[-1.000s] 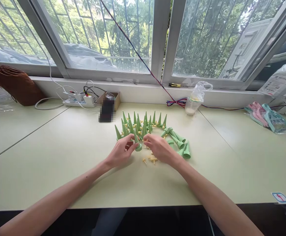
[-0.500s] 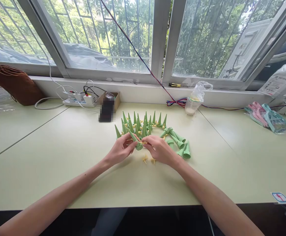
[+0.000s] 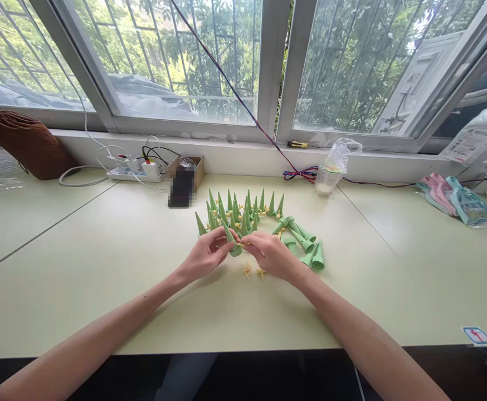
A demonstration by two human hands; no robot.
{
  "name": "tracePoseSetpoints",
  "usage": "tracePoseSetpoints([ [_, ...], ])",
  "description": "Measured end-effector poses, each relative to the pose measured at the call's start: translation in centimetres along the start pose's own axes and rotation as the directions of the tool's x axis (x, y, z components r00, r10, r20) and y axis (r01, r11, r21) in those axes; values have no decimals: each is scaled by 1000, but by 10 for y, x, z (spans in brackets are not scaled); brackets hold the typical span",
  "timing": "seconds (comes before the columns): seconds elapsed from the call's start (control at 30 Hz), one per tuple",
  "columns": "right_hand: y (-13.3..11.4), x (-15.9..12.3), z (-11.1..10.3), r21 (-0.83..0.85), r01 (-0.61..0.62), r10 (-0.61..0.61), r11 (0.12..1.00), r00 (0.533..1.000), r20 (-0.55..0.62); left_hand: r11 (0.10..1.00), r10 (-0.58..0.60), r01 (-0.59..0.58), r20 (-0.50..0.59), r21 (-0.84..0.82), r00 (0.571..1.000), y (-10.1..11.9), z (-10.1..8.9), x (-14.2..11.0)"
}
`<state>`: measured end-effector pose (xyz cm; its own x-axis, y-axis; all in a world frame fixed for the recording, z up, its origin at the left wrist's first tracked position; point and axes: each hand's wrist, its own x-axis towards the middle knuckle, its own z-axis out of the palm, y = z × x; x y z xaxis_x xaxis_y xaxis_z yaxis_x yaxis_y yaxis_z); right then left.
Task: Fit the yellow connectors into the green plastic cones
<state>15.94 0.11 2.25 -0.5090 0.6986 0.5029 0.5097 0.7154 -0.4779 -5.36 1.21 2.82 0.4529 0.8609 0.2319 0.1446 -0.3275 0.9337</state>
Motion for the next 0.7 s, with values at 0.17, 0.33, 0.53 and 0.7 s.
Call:
tracePoseSetpoints([
  [0.17, 0, 1, 0, 9, -8, 8, 1000, 1000, -3, 1000, 10, -10, 0, 29, 1000, 0, 0, 0],
  [0.33, 1, 1, 1, 27, -59, 60, 998, 998, -12, 1000, 10, -10, 9, 26, 1000, 2, 1, -1],
  [0.53, 2, 0, 2, 46, -74, 75, 996, 997, -27, 1000, -3, 3, 10, -4, 1000, 4, 2, -1],
  [0.7, 1, 0, 1, 64, -76, 78, 995, 997, -30, 999, -17, 18, 20, -45, 1000, 5, 2, -1],
])
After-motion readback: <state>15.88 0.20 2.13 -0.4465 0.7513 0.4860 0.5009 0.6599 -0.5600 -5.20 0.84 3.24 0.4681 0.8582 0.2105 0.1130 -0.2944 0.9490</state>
